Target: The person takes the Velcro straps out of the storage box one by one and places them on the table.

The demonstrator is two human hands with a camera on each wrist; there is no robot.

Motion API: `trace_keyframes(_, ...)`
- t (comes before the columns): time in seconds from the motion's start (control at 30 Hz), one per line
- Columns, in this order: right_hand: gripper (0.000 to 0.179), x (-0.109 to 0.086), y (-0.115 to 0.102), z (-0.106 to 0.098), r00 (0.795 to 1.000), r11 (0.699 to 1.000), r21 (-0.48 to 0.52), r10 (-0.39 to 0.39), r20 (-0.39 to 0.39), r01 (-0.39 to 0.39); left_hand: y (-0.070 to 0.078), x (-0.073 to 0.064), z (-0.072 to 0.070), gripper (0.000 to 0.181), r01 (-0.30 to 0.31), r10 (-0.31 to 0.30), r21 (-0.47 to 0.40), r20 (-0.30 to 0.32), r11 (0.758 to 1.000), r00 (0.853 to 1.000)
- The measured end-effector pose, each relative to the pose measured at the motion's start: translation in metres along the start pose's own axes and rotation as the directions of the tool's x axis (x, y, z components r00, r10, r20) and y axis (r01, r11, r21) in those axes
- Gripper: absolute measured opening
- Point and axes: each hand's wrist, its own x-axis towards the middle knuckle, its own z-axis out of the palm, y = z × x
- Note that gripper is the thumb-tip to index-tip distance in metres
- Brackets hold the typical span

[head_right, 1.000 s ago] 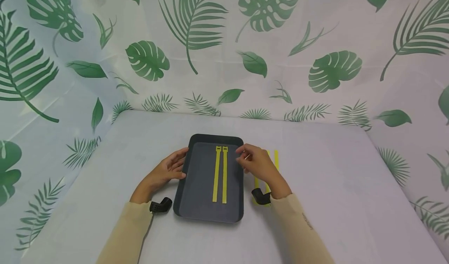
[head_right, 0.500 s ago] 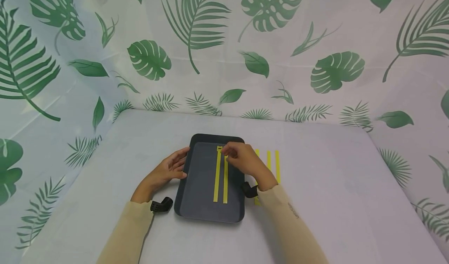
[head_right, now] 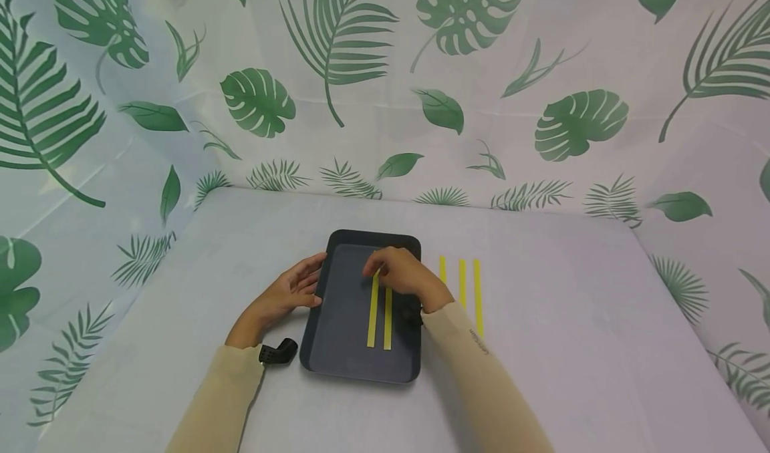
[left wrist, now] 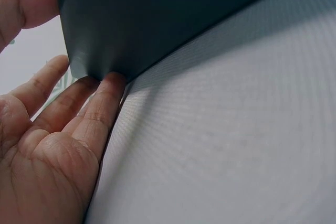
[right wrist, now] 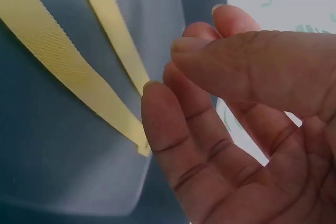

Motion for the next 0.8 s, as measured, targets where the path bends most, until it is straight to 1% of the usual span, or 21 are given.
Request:
trace_keyframes(0.27, 0.034, 0.013, 0.005, 0.008, 1.0, 1.0, -0.018, 0.012, 0.028, -0.011, 0.0, 0.0, 0.0, 0.1, -0.003, 0.003, -0.002, 0.005, 1.0, 1.0)
trace_keyframes(0.63, 0.035, 0.019, 0.011, 0.013, 0.999, 0.999, -0.029, 0.025, 0.039, -0.024, 0.0, 0.001, -0.001, 0.101, -0.004, 0.004, 0.003, 0.005, 1.0, 1.0)
trace_keyframes(0.8, 0.032, 0.021, 0.014, 0.015, 0.999, 0.999, -0.038, -0.007, 0.048, 0.009, 0.0, 0.001, -0.001, 0.102, 0.001, -0.001, 0.003, -0.001, 1.0, 1.0)
